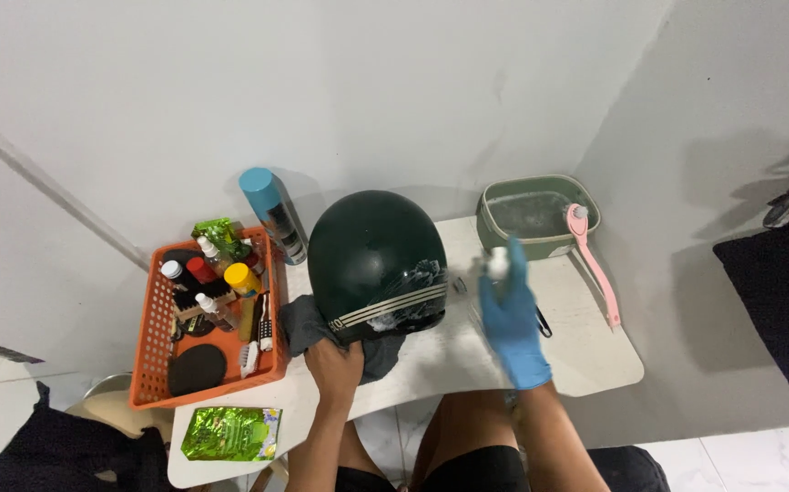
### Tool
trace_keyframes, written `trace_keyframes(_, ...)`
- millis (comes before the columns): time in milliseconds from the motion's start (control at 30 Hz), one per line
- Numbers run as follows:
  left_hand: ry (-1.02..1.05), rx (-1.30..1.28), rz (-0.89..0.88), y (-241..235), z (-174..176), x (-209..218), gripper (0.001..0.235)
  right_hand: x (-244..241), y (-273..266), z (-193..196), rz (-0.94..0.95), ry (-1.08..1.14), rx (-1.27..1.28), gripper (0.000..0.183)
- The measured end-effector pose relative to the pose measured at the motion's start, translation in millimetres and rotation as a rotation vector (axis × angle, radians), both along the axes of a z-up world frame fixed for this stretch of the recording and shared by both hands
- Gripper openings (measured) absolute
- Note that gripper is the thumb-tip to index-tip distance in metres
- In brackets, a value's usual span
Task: The person scrubs a dark green motorcycle helmet with a soapy sponge, then wipes it dry with a cloth. They apply a liquid from a pump bottle and use a small metal tool to scrape the surface near the logo.
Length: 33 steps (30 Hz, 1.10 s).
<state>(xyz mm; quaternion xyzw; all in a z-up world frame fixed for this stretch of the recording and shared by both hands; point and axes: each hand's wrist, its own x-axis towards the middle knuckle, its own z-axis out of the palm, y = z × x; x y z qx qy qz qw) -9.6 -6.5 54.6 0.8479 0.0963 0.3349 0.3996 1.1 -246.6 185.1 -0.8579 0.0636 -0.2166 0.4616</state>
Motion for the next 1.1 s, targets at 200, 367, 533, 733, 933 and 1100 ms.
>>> trace_keyframes(200, 0.013, -0.006, -0.026, 7, -25, 7, 0.032, 14, -59, -24, -0.258, -0.022, 0.167, 0.05)
trace_keyframes(367, 0.006, 0.025, -0.005, -3, 24, -6, 0.032, 29, -97, -80, -0.368, -0.091, 0.214, 0.046)
trace_keyframes(533, 0.023, -0.003, -0.023, 1, 0, 3, 0.025, 41, -113, -116, -0.425, -0.115, 0.266, 0.042)
trace_keyframes(733, -0.023, 0.031, -0.024, 0, -17, 8, 0.03, 23, -93, -83, -0.47, -0.183, 0.278, 0.065)
trace_keyframes(933, -0.042, 0.069, 0.004, -6, 29, -2, 0.023, -10, -67, -113, -0.458, -0.42, 0.114, 0.078)
trace_keyframes(1100, 0.009, -0.008, -0.018, -5, 24, -2, 0.018, -17, -21, -88, -0.222, 0.279, 0.019, 0.07)
